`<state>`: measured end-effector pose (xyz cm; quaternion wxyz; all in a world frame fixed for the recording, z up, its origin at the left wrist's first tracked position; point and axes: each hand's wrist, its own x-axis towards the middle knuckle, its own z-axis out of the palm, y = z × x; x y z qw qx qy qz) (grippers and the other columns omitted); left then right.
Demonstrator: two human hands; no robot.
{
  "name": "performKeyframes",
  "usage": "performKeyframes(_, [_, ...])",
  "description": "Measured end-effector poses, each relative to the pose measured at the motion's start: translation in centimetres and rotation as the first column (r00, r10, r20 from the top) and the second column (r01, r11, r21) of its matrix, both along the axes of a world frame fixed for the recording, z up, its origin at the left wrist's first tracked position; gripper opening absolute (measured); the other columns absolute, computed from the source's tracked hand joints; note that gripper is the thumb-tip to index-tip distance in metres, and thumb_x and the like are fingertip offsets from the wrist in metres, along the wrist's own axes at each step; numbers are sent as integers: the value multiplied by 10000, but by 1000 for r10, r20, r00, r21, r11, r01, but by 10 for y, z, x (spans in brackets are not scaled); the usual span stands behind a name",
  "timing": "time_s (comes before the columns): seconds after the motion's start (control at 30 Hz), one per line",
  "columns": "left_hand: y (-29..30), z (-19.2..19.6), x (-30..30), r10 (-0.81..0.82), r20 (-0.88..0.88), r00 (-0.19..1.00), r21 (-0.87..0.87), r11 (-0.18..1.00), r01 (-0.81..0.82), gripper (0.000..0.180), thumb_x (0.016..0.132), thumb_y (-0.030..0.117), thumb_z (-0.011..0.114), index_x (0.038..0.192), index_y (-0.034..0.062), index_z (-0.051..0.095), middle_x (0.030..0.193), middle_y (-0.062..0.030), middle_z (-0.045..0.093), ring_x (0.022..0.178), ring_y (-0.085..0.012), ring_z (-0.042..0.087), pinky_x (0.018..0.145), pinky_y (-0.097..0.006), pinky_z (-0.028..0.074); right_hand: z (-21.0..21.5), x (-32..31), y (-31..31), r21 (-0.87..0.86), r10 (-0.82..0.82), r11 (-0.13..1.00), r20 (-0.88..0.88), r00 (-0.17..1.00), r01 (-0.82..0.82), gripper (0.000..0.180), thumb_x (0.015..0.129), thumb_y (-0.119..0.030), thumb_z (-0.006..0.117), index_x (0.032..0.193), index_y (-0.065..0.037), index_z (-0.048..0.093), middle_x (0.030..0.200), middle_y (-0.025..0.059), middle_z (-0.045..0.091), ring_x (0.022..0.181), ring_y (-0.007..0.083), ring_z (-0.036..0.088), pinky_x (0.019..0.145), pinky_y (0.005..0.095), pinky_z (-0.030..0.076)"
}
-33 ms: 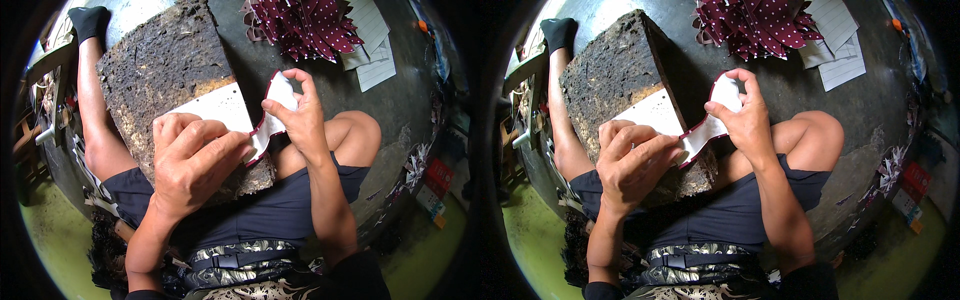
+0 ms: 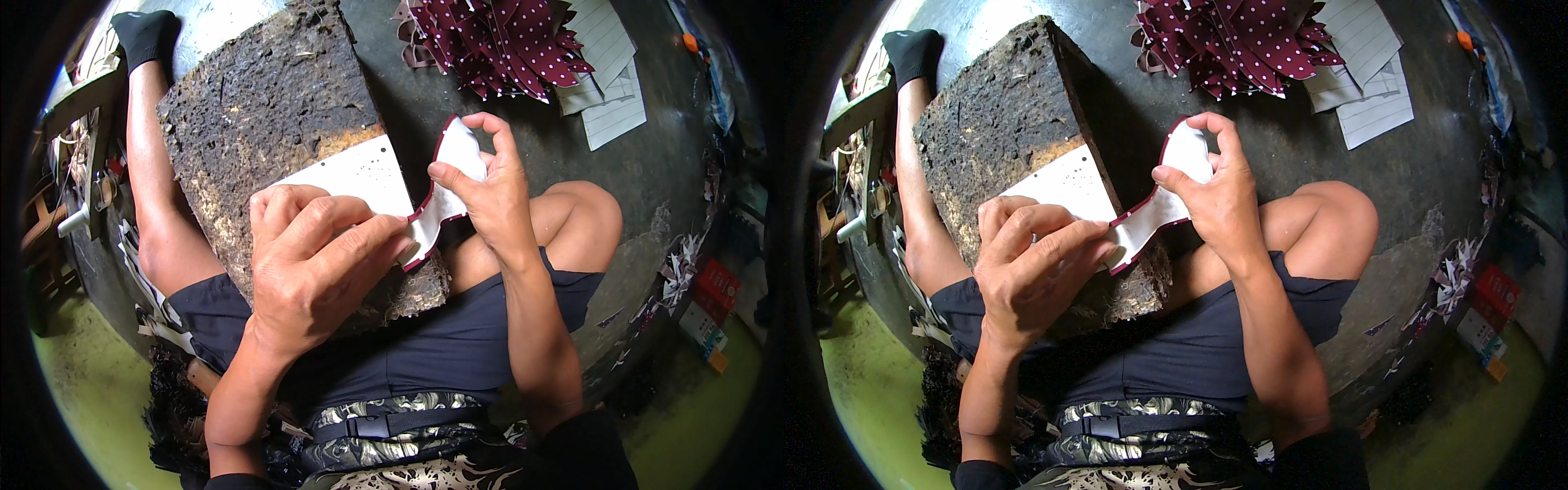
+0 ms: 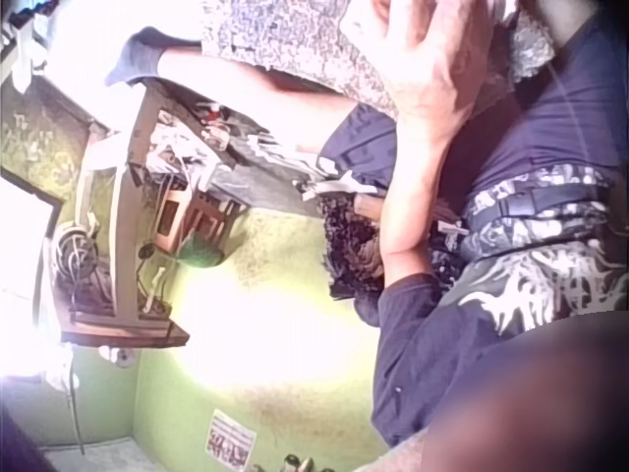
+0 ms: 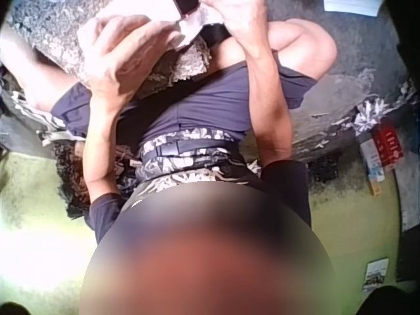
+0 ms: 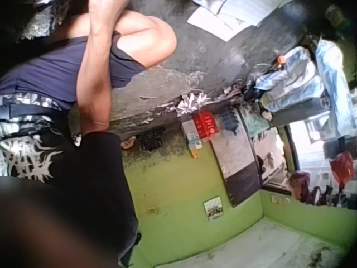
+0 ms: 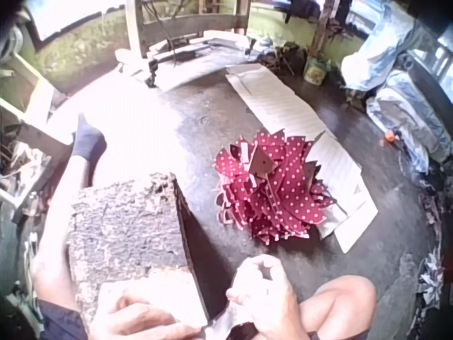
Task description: The person sits on the floor and repeatedly folds maroon polka-dotted paper pieces around a white paper template. They align the edges and fold the paper over the template, then place the finished pieces into a growing pile on the floor.
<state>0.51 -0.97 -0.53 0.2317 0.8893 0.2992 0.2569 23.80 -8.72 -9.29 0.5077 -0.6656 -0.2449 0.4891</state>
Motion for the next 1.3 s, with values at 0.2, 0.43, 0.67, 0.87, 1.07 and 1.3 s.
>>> performKeyframes(0.2, [-1, -1, 0, -4, -6, 1000, 29, 1000, 4, 353, 793, 196, 1012, 1123, 181, 889, 1029, 50, 736, 920, -206, 646, 877, -425, 456, 2, 4, 0, -64, 5, 998, 124, 992, 3, 692, 949, 54, 905, 1518, -101, 544, 1051, 101, 807, 907, 117, 768, 751, 292, 623])
performKeyframes(0.43, [0, -4, -5, -59, -30, 998, 150, 987, 63, 373, 831, 218, 990, 1187, 178, 887, 1092, 21, 736, 929, -228, 643, 859, -455, 477, 2, 7, -4, -31, -42, 999, 59, 997, 44, 690, 945, 64, 905, 1517, -87, 551, 1046, 89, 807, 898, 113, 772, 744, 290, 627])
performKeyframes(0.67, [-4, 2, -9, -81, -142, 987, 139, 985, 101, 441, 917, 252, 913, 1353, 231, 850, 1180, 3, 682, 1002, -229, 628, 926, -467, 468, 14, 20, -9, -31, -80, 995, 292, 953, 93, 731, 969, 42, 901, 1568, -77, 499, 1074, 83, 802, 930, 120, 765, 803, 282, 628])
performKeyframes(0.87, [-9, -3, 4, 5, -119, 993, 166, 986, 15, 454, 921, 250, 896, 1370, 278, 837, 1104, 5, 636, 967, -235, 594, 909, -478, 424, 57, 53, -17, 189, -289, 956, 458, 841, 226, 706, 994, 76, 837, 1596, -68, 499, 1255, 109, 729, 1072, 163, 730, 913, 315, 620])
performKeyframes(1.07, [-10, -8, 5, 5, -50, 999, 166, 986, 4, 429, 936, 241, 881, 1362, 261, 835, 1086, -1, 654, 955, -225, 606, 904, -458, 427, 136, 129, 28, 564, -514, 826, 748, 419, 5, 554, 1111, 16, 729, 1623, -45, 525, 1448, 138, 673, 1247, 210, 688, 1097, 381, 573])
performKeyframes(1.3, [-11, -8, 4, 7, -47, 999, 160, 987, 1, 411, 950, 243, 871, 1358, 245, 826, 1072, -2, 659, 954, -221, 618, 892, -449, 432, 134, 151, 117, 519, -625, 663, 780, -17, -539, 515, 1078, 54, 740, 1562, -120, 710, 1516, 78, 776, 1296, 330, 747, 1137, 404, 591])
